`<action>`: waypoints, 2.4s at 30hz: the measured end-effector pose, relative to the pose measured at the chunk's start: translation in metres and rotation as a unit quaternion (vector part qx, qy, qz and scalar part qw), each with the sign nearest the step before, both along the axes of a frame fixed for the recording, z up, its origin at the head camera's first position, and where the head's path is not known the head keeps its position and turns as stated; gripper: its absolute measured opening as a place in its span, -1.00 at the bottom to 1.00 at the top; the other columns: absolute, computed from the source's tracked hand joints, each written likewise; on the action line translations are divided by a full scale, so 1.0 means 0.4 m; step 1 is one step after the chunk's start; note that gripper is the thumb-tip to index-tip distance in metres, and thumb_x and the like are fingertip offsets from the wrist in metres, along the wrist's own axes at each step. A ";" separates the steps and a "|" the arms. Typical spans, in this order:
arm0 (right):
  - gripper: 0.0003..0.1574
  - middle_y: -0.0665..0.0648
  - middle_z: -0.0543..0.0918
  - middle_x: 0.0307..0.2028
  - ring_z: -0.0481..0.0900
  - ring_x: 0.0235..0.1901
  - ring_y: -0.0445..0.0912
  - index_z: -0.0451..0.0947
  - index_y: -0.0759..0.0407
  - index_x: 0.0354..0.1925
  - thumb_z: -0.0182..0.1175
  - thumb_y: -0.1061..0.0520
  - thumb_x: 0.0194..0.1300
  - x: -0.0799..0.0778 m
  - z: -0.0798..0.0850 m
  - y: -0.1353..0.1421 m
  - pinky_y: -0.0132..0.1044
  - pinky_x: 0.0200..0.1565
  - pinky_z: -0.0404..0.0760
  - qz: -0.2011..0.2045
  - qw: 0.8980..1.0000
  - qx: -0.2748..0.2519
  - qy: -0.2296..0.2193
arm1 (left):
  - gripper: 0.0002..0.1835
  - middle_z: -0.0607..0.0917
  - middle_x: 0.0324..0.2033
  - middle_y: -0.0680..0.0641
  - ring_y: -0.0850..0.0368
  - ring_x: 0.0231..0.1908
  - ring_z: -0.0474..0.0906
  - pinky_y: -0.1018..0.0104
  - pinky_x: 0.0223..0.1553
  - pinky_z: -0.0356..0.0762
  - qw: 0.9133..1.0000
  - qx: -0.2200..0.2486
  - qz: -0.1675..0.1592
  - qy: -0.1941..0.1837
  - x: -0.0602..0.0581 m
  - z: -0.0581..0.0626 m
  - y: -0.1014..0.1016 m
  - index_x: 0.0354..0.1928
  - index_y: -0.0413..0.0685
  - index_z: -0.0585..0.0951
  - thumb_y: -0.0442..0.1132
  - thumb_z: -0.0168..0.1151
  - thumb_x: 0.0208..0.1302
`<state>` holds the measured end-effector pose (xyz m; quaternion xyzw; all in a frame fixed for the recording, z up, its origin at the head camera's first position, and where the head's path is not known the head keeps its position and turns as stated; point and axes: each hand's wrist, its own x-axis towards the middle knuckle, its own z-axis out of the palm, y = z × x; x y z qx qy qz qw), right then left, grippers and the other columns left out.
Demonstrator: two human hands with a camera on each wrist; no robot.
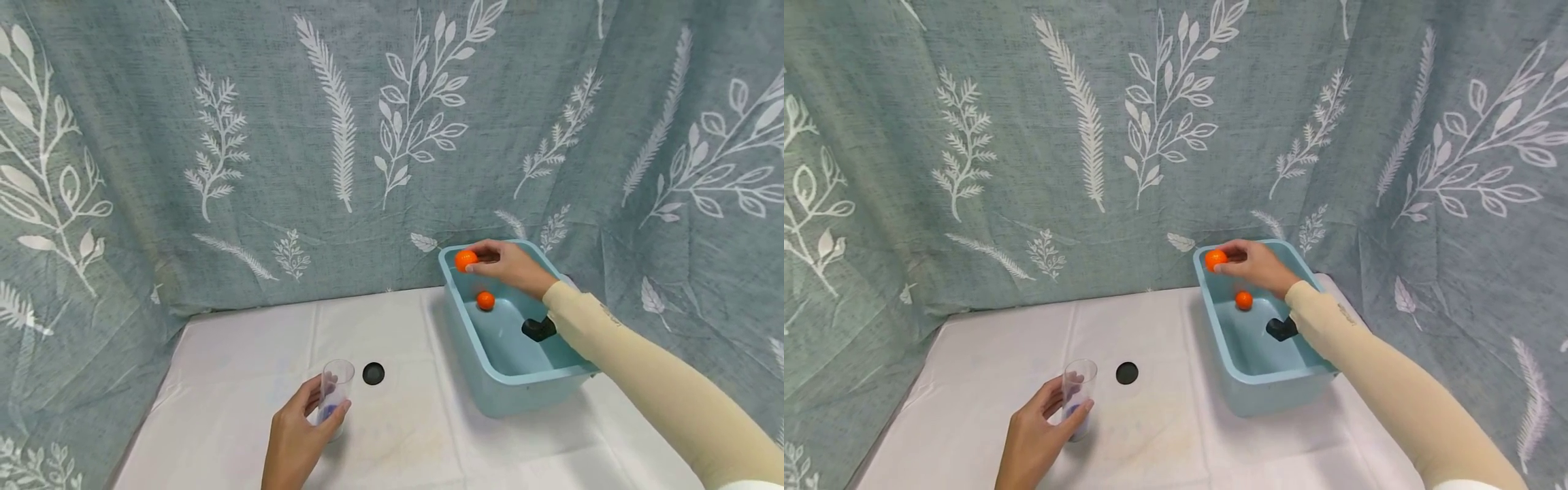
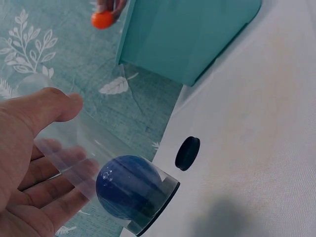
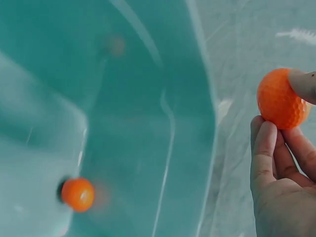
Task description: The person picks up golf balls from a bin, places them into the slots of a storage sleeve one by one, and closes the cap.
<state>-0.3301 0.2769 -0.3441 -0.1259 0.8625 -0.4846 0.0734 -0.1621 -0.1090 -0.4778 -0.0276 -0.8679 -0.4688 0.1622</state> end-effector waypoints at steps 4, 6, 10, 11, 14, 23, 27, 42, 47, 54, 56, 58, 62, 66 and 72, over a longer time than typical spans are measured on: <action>-0.32 0.11 0.61 0.16 0.57 0.13 0.02 0.50 0.08 0.29 0.40 -0.13 0.30 0.019 0.015 -0.034 -0.01 0.18 0.58 -0.006 1.000 -0.015 0.002 | -0.42 0.75 -0.04 -0.07 0.02 -0.07 0.72 0.04 -0.01 0.69 1.000 -0.003 0.001 -0.002 0.002 0.004 0.000 0.14 -0.13 0.62 -0.11 0.59 0.09; -0.30 0.10 0.63 0.14 0.58 0.11 0.00 0.50 0.07 0.29 0.41 -0.14 0.29 0.032 0.021 -0.057 -0.02 0.17 0.58 -0.002 1.000 -0.028 0.006 | -0.41 0.74 -0.04 -0.09 0.00 -0.07 0.72 0.03 -0.01 0.69 1.000 -0.004 0.000 -0.002 0.003 0.007 0.000 0.14 -0.14 0.62 -0.10 0.59 0.10; -0.36 0.12 0.65 0.12 0.59 0.10 0.02 0.50 0.08 0.28 0.40 -0.08 0.32 0.058 0.028 -0.105 0.03 0.24 0.52 0.025 0.996 -0.080 0.004 | -0.40 0.74 -0.03 -0.10 -0.01 -0.06 0.72 0.03 -0.01 0.69 1.000 -0.006 -0.003 -0.003 0.004 0.012 0.003 0.15 -0.15 0.61 -0.07 0.58 0.10; -0.37 0.11 0.65 0.13 0.59 0.10 0.01 0.51 0.08 0.27 0.40 -0.06 0.32 0.064 0.028 -0.117 0.03 0.25 0.50 0.032 0.995 -0.091 0.004 | -0.40 0.74 -0.03 -0.10 -0.01 -0.06 0.72 0.03 -0.01 0.69 1.000 -0.006 -0.004 -0.003 0.003 0.013 0.004 0.15 -0.15 0.62 -0.07 0.58 0.10; -0.40 0.11 0.64 0.13 0.59 0.11 0.01 0.51 0.07 0.27 0.38 -0.02 0.34 0.080 0.024 -0.152 0.01 0.24 0.52 0.054 0.991 -0.119 0.001 | -0.40 0.75 -0.03 -0.08 0.01 -0.06 0.72 0.03 -0.02 0.69 1.000 -0.007 -0.002 -0.004 0.004 0.015 0.006 0.15 -0.12 0.62 -0.07 0.59 0.10; -0.44 0.14 0.65 0.12 0.57 0.14 0.14 0.53 0.09 0.25 0.39 0.03 0.33 0.120 -0.015 -0.258 -0.09 0.21 0.57 0.101 0.978 -0.180 -0.011 | -0.40 0.75 -0.05 -0.02 0.10 -0.07 0.71 0.10 -0.04 0.70 1.000 0.007 -0.005 0.000 0.006 0.022 0.011 0.15 -0.06 0.63 -0.05 0.60 0.07; -0.42 0.11 0.66 0.11 0.60 0.11 0.05 0.53 0.04 0.25 0.39 -0.03 0.33 0.147 -0.040 -0.291 -0.09 0.21 0.58 0.109 0.979 -0.174 -0.016 | -0.40 0.75 -0.05 0.00 0.14 -0.07 0.70 0.13 -0.04 0.69 1.000 0.014 -0.007 0.003 0.004 0.024 0.016 0.14 -0.05 0.63 -0.07 0.61 0.06; -0.49 0.09 0.65 0.10 0.62 0.09 0.02 0.56 0.04 0.22 0.38 0.04 0.35 0.227 -0.100 -0.391 -0.15 0.15 0.62 0.136 0.966 -0.221 -0.006 | -0.43 0.74 -0.02 0.00 0.10 -0.09 0.72 0.15 -0.05 0.72 0.999 0.020 -0.023 0.014 -0.001 0.043 0.034 0.13 -0.06 0.63 -0.10 0.61 0.08; -0.49 0.13 0.62 0.13 0.62 0.10 0.03 0.55 0.08 0.23 0.37 0.11 0.35 0.248 -0.137 -0.419 -0.20 0.18 0.61 0.114 0.960 -0.254 -0.002 | -0.44 0.75 -0.03 0.02 0.12 -0.09 0.72 0.17 -0.05 0.72 0.999 0.021 -0.026 0.021 0.000 0.045 0.038 0.12 -0.06 0.64 -0.12 0.61 0.07; -0.50 0.11 0.62 0.12 0.64 0.09 0.01 0.57 0.04 0.21 0.39 0.10 0.33 0.275 -0.185 -0.448 -0.27 0.16 0.61 0.085 0.962 -0.261 0.007 | -0.43 0.74 -0.02 0.02 0.11 -0.08 0.72 0.12 -0.02 0.71 0.999 0.026 -0.031 0.014 -0.004 0.048 0.041 0.13 -0.06 0.64 -0.14 0.61 0.07; -0.51 0.09 0.61 0.13 0.63 0.11 -0.01 0.58 0.01 0.21 0.39 0.09 0.34 0.283 -0.198 -0.454 -0.27 0.15 0.62 0.083 0.962 -0.261 0.010 | -0.43 0.74 -0.02 0.02 0.10 -0.08 0.72 0.10 -0.01 0.71 0.999 0.027 -0.032 0.011 -0.004 0.047 0.041 0.13 -0.07 0.64 -0.14 0.61 0.07; -0.52 0.07 0.61 0.14 0.63 0.12 -0.02 0.59 0.01 0.20 0.39 0.09 0.33 0.289 -0.210 -0.460 -0.26 0.16 0.61 0.086 0.961 -0.263 0.013 | -0.44 0.74 -0.02 0.03 0.10 -0.08 0.72 0.10 -0.01 0.70 0.999 0.029 -0.032 0.011 -0.003 0.046 0.041 0.13 -0.06 0.64 -0.14 0.61 0.07; -0.53 0.06 0.60 0.13 0.60 0.13 -0.03 0.61 0.03 0.17 0.41 0.11 0.31 0.298 -0.227 -0.471 -0.21 0.22 0.57 0.092 0.958 -0.271 0.019 | -0.46 0.74 -0.04 0.06 0.11 -0.08 0.72 0.13 -0.01 0.70 0.999 0.029 -0.036 0.019 -0.002 0.044 0.038 0.12 -0.02 0.64 -0.14 0.60 0.09; -0.53 0.09 0.60 0.12 0.59 0.15 0.02 0.61 0.07 0.18 0.40 0.14 0.31 0.301 -0.233 -0.477 -0.23 0.24 0.54 0.098 0.954 -0.282 0.020 | -0.46 0.74 -0.04 0.06 0.07 -0.08 0.73 0.11 -0.02 0.71 0.999 0.024 -0.036 0.030 -0.001 0.042 0.033 0.13 -0.03 0.64 -0.13 0.60 0.09; -0.49 0.17 0.58 0.19 0.54 0.22 0.11 0.55 0.14 0.25 0.36 0.18 0.36 0.300 -0.229 -0.473 -0.28 0.25 0.53 0.104 0.951 -0.290 0.017 | -0.45 0.74 -0.01 0.07 0.14 -0.08 0.72 0.28 0.00 0.69 0.998 0.022 -0.041 0.039 -0.004 0.043 0.033 0.14 -0.07 0.64 -0.21 0.60 0.08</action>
